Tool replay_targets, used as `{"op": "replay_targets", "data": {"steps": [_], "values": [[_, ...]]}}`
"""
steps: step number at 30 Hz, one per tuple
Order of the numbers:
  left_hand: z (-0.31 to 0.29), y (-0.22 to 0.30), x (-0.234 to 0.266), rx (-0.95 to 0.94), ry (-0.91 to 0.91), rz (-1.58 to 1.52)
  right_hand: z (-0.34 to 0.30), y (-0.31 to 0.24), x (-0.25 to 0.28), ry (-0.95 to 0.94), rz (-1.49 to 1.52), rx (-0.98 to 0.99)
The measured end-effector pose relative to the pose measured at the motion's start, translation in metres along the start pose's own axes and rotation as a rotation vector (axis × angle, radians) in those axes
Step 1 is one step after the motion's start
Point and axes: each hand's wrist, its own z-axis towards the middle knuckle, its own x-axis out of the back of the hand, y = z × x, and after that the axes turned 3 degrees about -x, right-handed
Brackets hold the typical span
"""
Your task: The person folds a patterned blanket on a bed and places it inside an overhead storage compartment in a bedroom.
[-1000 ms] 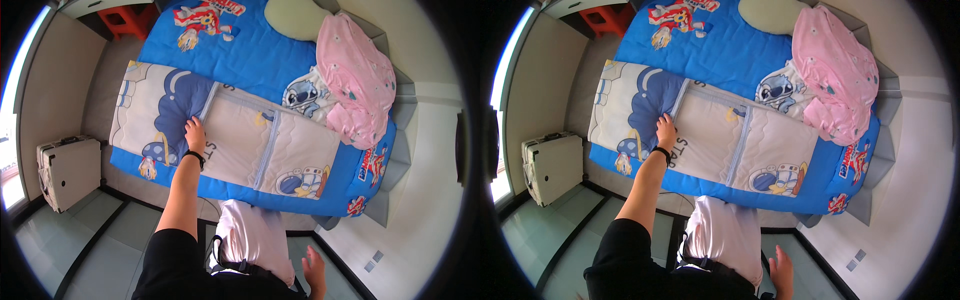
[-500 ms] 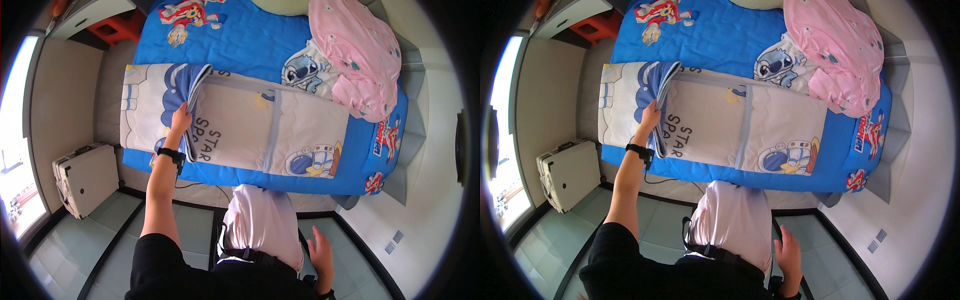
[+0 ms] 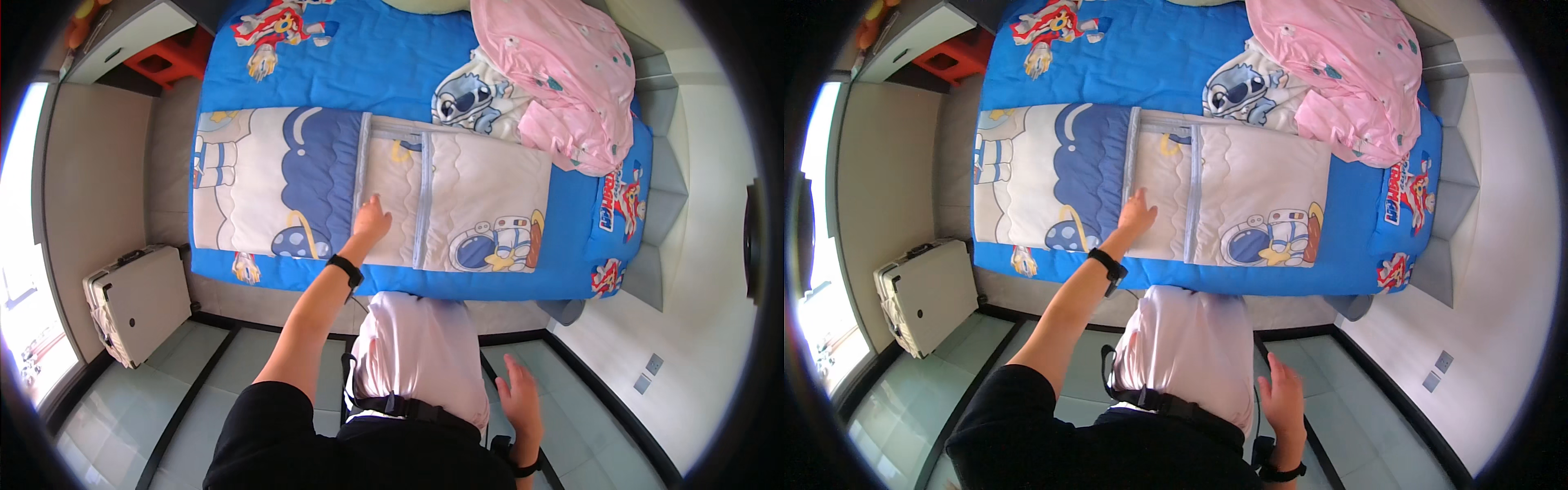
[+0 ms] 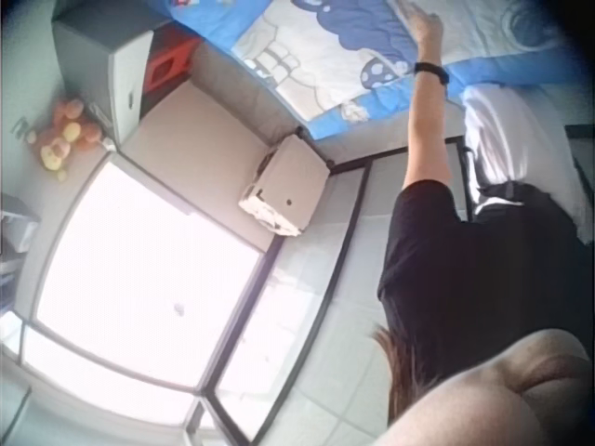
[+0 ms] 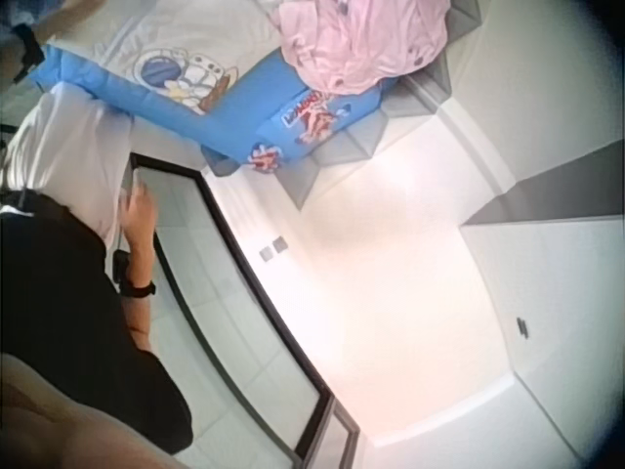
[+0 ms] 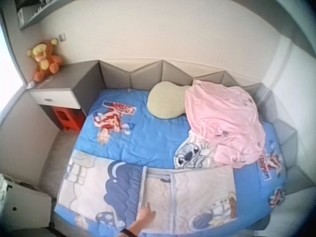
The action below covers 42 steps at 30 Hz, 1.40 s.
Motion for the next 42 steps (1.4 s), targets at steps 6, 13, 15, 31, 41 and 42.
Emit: {"op": "replay_targets", "data": {"steps": [6, 13, 15, 31, 41, 42], "values": [[0.014, 0.016, -0.071, 0.205, -0.212, -0.584, -0.017, 0.003, -0.002, -0.102, 0.047, -0.160], [0.036, 0.052, -0.087, 0.178, -0.195, -0.715, -0.048, 0.017, -0.010, -0.063, 0.017, -0.307], [0.037, 0.066, -0.074, 0.011, -0.088, -0.795, -0.050, 0.016, -0.011, -0.029, 0.037, -0.306], [0.020, -0.024, -0.040, 0.215, -0.024, -0.461, -0.030, 0.023, -0.017, -0.015, 0.038, -0.142], [-0.041, -0.028, -0.036, 0.235, 0.063, -0.301, -0.021, 0.017, -0.005, -0.064, 0.089, -0.160], [-0.041, -0.038, -0.038, 0.241, 0.072, -0.301, -0.019, 0.017, -0.005, -0.060, 0.078, -0.140]]}}
